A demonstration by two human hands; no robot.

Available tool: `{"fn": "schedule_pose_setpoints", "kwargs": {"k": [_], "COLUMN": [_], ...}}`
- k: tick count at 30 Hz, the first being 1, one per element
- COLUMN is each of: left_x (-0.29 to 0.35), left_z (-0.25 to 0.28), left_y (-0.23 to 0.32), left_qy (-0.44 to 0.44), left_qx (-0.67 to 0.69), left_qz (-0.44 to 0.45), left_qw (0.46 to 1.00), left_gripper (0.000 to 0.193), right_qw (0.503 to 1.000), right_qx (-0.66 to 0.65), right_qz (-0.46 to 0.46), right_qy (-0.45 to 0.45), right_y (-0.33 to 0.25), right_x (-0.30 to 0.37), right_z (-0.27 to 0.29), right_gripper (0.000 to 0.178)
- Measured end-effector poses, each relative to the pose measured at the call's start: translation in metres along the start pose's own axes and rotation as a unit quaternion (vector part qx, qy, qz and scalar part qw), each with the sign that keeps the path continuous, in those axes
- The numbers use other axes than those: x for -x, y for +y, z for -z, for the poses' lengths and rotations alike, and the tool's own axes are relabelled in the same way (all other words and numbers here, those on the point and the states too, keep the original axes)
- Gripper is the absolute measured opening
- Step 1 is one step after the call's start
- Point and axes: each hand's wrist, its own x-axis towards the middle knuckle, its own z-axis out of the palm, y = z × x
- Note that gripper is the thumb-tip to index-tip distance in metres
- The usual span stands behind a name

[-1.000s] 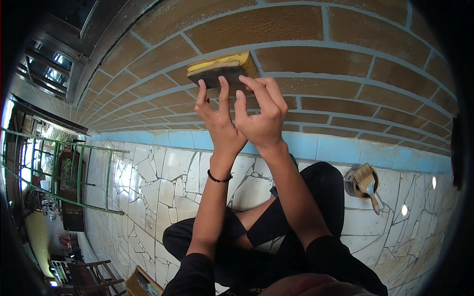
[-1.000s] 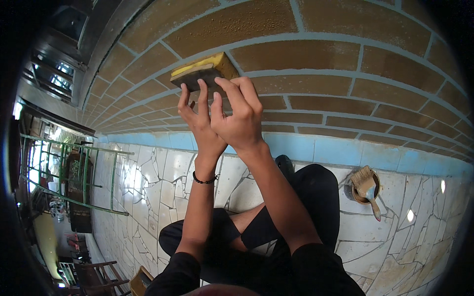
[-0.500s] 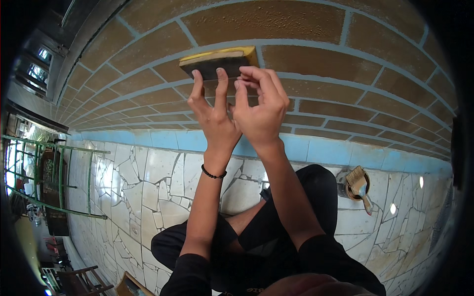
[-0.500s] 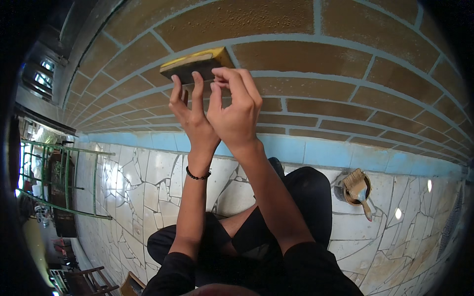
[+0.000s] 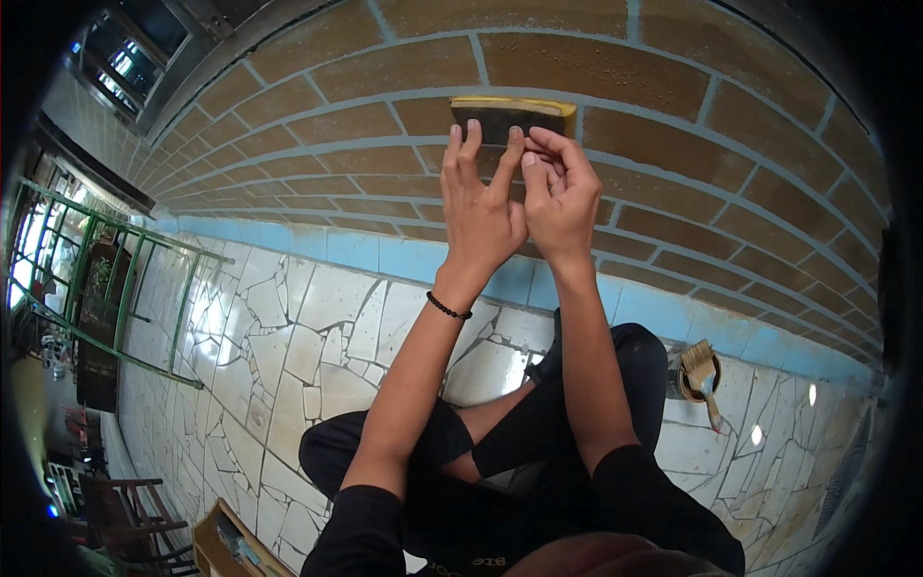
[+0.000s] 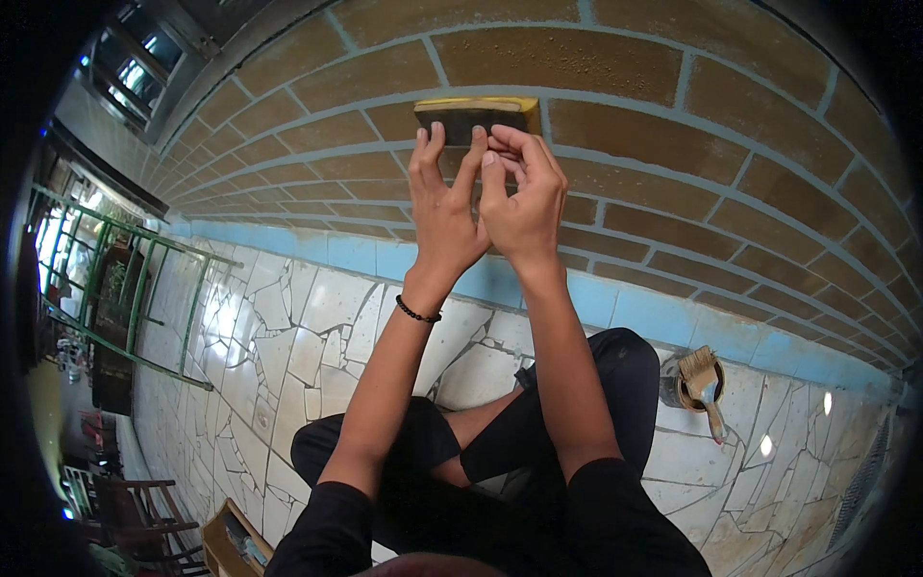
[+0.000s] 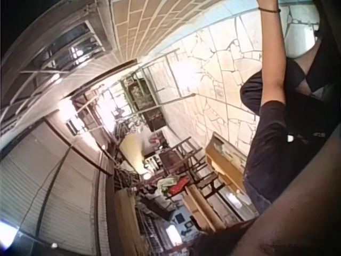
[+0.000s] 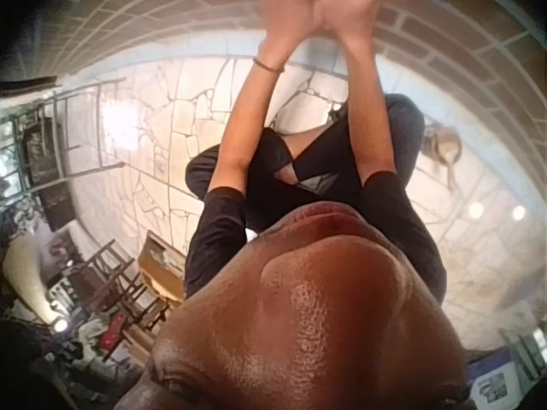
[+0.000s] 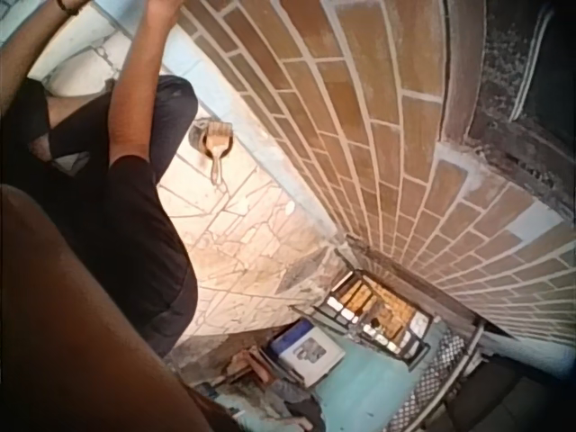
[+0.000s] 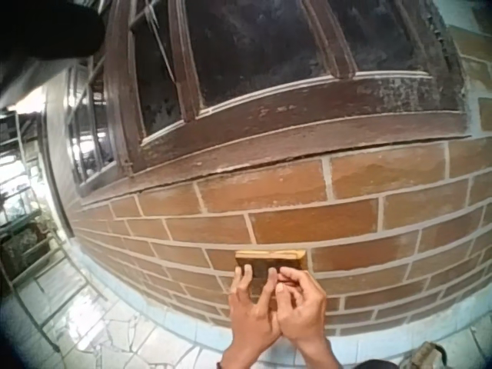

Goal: Applying grout or adhesive to a sponge and then applying it to the gaps in a brick wall.

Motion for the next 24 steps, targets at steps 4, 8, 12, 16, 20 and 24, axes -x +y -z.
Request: {"fn": "schedule_pose_setpoints", "kwargs": {"k": [4,8,12,16,20,24], "left_x": [0.004,-0.005,-0.010,-0.007,-0.010,-0.029], "left_z": [0.003,0.015,0.039,0.035,0.035,0.044], "left_y": [0.004,-0.002,0.004,0.003,0.005,0.004], "left_qy": [-0.005,-0.035,-0.097,-0.071,-0.077,-0.039], "left_qx": [0.002,0.000,0.063,0.021,0.009,0.003], "left_qz": [0.003,-0.027,-0.008,-0.013,-0.009,-0.018], "left_qw": [1.000,0.999,0.993,0.997,0.997,0.999], "left_gripper": [0.070,0.075,0.090,0.095,0.091,0.067], "right_qw": [0.999,0.990,0.987,0.981,0.978,0.997], "right_qx": [0.044,-0.070,-0.055,-0.126,-0.156,-0.043], "right_qz": [0.025,-0.111,-0.127,-0.114,-0.107,-0.029], "right_qy": [-0.012,-0.043,-0.078,-0.089,-0.084,-0.057], "right_y": [-0.008,-0.012,-0.026,-0.024,-0.004,-0.009], "right_x": [0.007,-0.006,-0.003,0.002,-0.003,0.012], "right_z": [-0.006,0.002,0.010,0.004,0.006,-0.002], "right_gripper": [0.034,0.043,0.051,0.058,0.056,0.044]}}
